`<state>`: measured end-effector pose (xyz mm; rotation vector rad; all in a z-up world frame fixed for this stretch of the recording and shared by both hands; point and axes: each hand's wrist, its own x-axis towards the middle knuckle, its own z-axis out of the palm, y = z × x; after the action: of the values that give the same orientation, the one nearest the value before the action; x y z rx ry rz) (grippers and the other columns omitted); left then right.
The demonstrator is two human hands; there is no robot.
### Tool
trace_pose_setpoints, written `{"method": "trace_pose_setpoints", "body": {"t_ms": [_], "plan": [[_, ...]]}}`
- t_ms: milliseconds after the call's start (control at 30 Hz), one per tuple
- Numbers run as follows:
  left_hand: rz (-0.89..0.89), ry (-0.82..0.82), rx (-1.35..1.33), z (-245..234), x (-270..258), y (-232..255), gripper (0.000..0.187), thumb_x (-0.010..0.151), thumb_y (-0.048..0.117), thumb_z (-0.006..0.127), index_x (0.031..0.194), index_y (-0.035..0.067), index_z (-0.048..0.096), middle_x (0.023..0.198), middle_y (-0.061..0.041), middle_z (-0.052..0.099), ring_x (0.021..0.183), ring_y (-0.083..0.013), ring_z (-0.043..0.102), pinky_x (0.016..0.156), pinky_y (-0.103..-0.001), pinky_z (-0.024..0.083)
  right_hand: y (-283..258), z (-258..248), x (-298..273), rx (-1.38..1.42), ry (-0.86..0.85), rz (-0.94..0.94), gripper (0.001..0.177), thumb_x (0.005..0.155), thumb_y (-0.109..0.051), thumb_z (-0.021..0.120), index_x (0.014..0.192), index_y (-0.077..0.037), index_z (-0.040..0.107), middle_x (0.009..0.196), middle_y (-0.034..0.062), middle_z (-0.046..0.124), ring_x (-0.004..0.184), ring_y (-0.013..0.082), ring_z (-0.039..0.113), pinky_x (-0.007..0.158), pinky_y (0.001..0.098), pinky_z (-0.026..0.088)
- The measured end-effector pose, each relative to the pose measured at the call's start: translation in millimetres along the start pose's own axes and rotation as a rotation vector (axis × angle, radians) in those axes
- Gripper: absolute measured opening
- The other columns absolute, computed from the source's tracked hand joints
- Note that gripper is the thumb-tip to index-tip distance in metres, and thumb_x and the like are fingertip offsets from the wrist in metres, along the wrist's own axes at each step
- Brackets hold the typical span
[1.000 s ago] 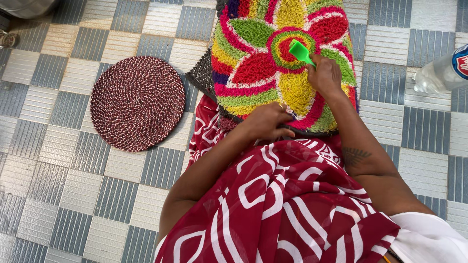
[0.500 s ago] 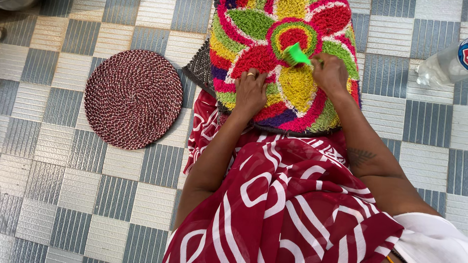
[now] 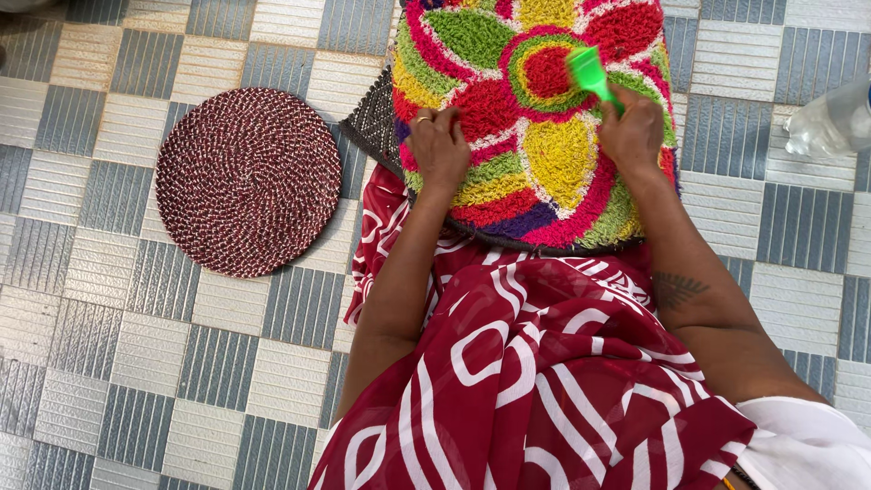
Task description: The person brushes dirt or debris off colorful textured mats using a small green brush.
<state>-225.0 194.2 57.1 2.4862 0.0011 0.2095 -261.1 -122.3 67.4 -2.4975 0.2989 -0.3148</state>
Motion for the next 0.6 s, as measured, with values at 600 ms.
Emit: {"method": "trace_pose_setpoints", "body": {"t_ms": [600], "plan": [[-0.265,0.043,-0.290,18.2,7.0,-105.2,0.076,0.097,0.054,0.063,0.149,0.002,0.044,0.130,-0.028,0.064,0.121,-0.0453,0.064,0.104,-0.049,0.049,-85.0,-16.2,-29.8,0.047,-0.606,0.082,0.028,0.100,-0.031,0.066,0.125,-0.023,0.075,0.087,0.0069,0.075,0.049,0.0141,0.043,0.044,0.0331,0.039]]}}
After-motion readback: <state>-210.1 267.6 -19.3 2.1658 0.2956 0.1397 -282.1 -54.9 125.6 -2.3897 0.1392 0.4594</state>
